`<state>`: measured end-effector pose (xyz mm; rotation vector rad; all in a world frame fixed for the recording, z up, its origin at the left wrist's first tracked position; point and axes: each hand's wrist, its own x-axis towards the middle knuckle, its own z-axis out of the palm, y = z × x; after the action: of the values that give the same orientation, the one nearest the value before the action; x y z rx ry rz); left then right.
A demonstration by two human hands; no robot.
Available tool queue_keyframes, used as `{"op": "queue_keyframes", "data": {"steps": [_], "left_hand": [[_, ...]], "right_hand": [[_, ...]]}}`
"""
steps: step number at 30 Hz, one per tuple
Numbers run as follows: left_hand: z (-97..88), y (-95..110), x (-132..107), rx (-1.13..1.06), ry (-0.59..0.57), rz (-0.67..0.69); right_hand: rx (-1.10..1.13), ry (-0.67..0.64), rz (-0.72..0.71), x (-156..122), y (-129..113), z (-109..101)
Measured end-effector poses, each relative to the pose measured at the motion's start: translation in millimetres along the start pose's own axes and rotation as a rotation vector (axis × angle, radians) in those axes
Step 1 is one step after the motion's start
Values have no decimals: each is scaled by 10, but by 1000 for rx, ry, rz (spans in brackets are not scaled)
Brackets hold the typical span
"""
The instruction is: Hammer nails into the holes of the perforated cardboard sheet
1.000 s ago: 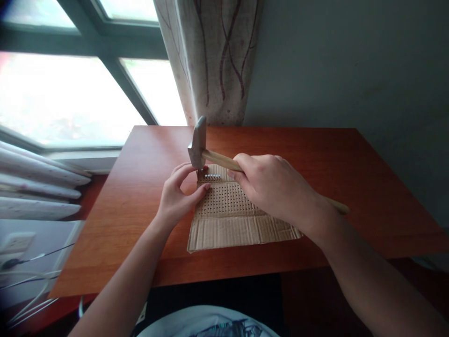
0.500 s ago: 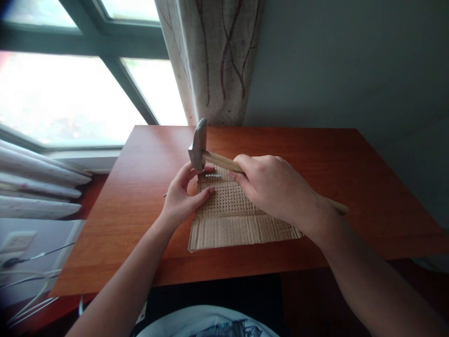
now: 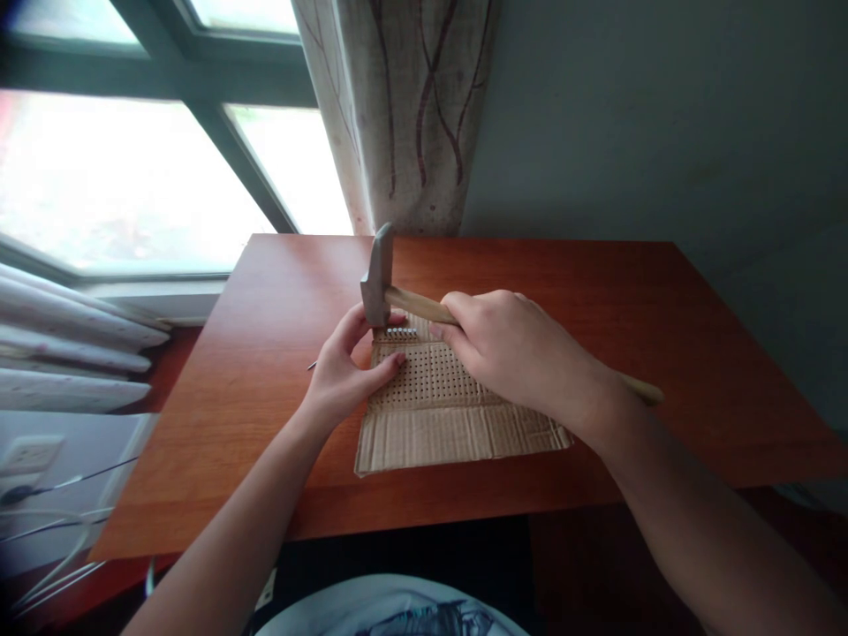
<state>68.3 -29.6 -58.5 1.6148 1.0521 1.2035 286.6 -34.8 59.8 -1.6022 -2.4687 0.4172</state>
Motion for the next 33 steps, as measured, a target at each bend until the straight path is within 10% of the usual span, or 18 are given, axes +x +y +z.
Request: {"op": "queue_keyframes", "data": {"steps": [33], "left_hand": [[0,-36,12,-60,-14,-3]], "right_hand": [[-29,-34,38,15,24,166]]}}
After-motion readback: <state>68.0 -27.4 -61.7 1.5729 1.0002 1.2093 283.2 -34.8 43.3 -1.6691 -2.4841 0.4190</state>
